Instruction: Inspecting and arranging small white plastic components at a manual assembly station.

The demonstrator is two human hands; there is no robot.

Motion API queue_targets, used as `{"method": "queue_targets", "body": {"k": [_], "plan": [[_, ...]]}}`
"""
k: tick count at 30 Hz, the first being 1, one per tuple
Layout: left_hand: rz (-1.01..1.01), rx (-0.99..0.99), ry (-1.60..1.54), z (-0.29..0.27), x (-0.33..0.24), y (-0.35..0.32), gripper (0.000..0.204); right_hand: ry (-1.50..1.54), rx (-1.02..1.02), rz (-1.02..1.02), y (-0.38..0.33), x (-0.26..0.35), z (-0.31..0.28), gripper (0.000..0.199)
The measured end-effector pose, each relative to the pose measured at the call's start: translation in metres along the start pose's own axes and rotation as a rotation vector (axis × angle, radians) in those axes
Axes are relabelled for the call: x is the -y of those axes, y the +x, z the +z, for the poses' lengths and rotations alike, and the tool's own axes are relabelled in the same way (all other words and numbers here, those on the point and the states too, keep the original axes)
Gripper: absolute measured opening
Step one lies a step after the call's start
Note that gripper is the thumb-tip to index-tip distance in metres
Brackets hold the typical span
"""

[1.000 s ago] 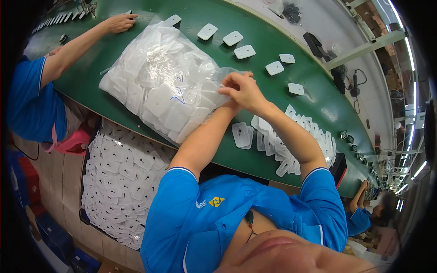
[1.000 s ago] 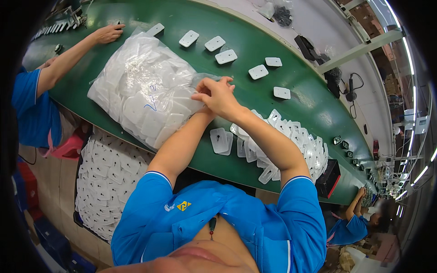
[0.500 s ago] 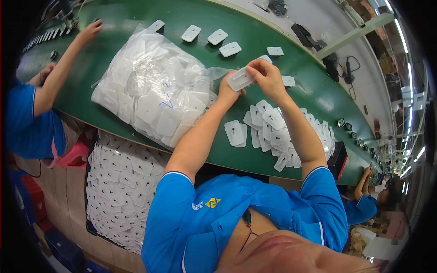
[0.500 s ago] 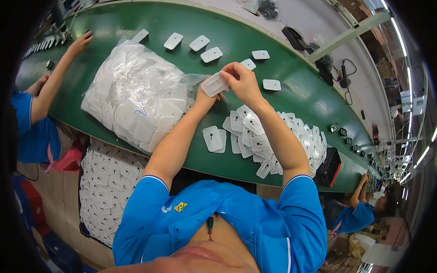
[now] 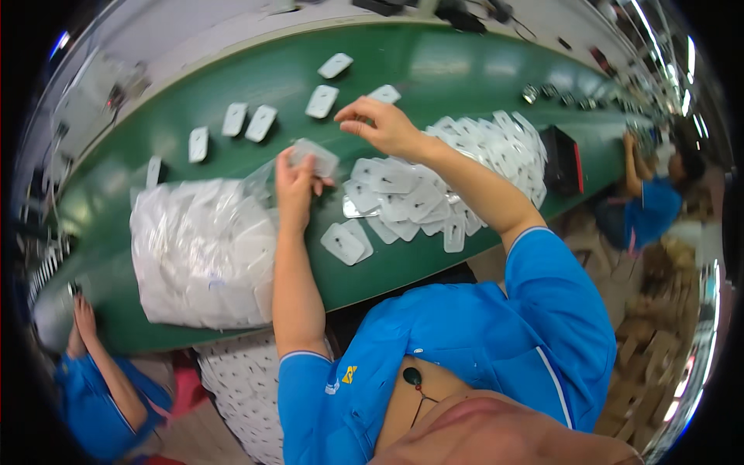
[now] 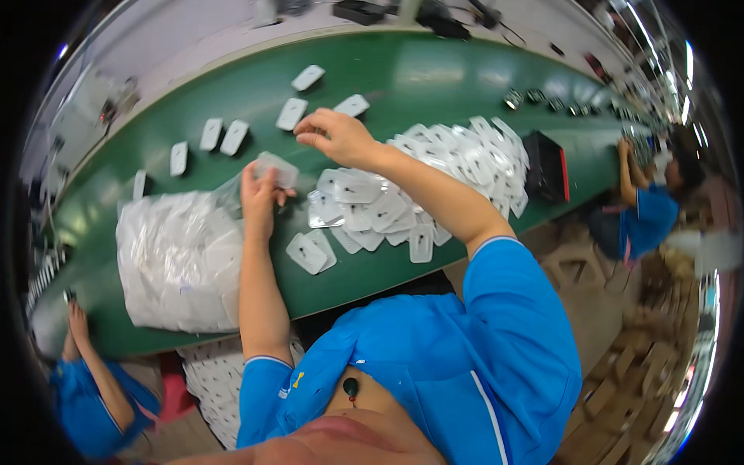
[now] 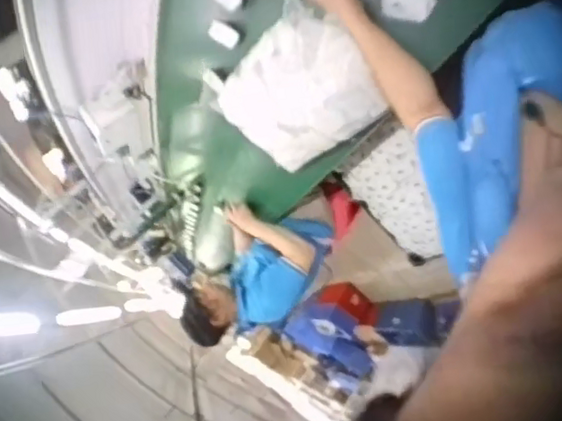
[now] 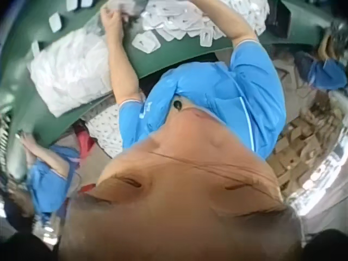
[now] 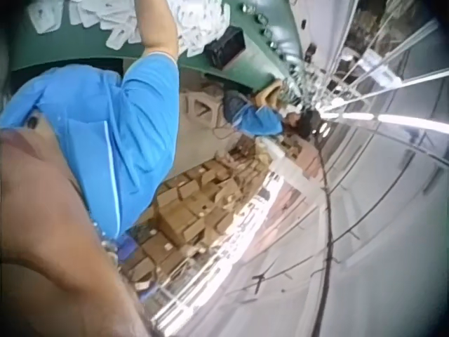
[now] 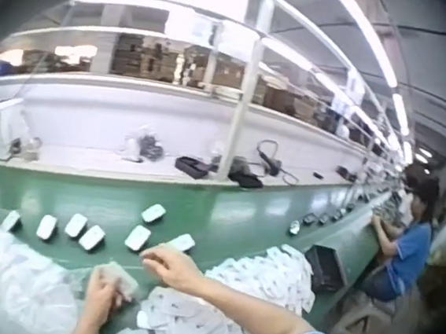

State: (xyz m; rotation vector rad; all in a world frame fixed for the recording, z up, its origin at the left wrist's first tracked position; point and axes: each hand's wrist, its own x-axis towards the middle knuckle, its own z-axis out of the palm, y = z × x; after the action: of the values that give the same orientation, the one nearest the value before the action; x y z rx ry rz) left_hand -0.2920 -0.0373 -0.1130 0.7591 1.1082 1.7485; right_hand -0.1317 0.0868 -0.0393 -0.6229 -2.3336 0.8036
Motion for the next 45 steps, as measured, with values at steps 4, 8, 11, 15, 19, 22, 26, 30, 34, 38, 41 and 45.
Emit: {"method": "queue_targets", "body": {"k": [4,8,11,15,19,22,26,30,34,38,41,45], "plan": [[0.06,-0.077,-0.005,0.012,-0.004,-0.001,0.02,-0.116,-0.338,0.214,-0.028,-0.035,-0.075,0.023],[0.044,-0.095,0.2,-0.02,0.012,0.009,0.021,-0.529,-0.778,0.295,-0.098,-0.101,-0.172,0.018],[0.015,-0.104,0.149,-0.029,0.012,0.01,0.022,-0.888,-0.992,0.509,-0.179,-0.145,-0.236,0.018],[-0.003,-0.119,0.091,-0.017,0.013,0.01,0.022,-0.941,-0.759,1.15,-0.281,-0.2,-0.29,0.022],[0.04,-0.158,0.09,-0.008,0.009,0.003,0.021,-0.755,-0.485,1.344,-0.287,-0.196,-0.272,0.025],[0.037,-0.173,0.072,-0.01,0.009,0.004,0.02,-0.735,-0.506,1.324,-0.277,-0.184,-0.274,0.024],[0.028,-0.17,0.061,-0.006,0.009,0.005,0.02,-0.788,-0.61,1.266,-0.288,-0.195,-0.276,0.024],[0.014,-0.172,0.053,-0.011,0.011,0.004,0.02,-0.881,-0.7,1.201,-0.296,-0.202,-0.277,0.025],[0.014,-0.192,0.028,-0.013,0.014,0.003,0.019,-1.025,-0.841,1.108,-0.279,-0.182,-0.277,0.031],[0.045,-0.214,0.029,-0.01,0.014,0.008,0.02,-0.925,-0.984,0.773,-0.228,-0.139,-0.257,0.032],[0.075,-0.266,0.03,-0.013,0.017,0.011,0.021,-0.642,-0.856,0.578,-0.173,-0.105,-0.22,0.026],[0.071,-0.252,0.021,-0.013,0.01,0.006,0.022,-0.055,-0.572,0.242,-0.104,-0.055,-0.127,0.012]]}}
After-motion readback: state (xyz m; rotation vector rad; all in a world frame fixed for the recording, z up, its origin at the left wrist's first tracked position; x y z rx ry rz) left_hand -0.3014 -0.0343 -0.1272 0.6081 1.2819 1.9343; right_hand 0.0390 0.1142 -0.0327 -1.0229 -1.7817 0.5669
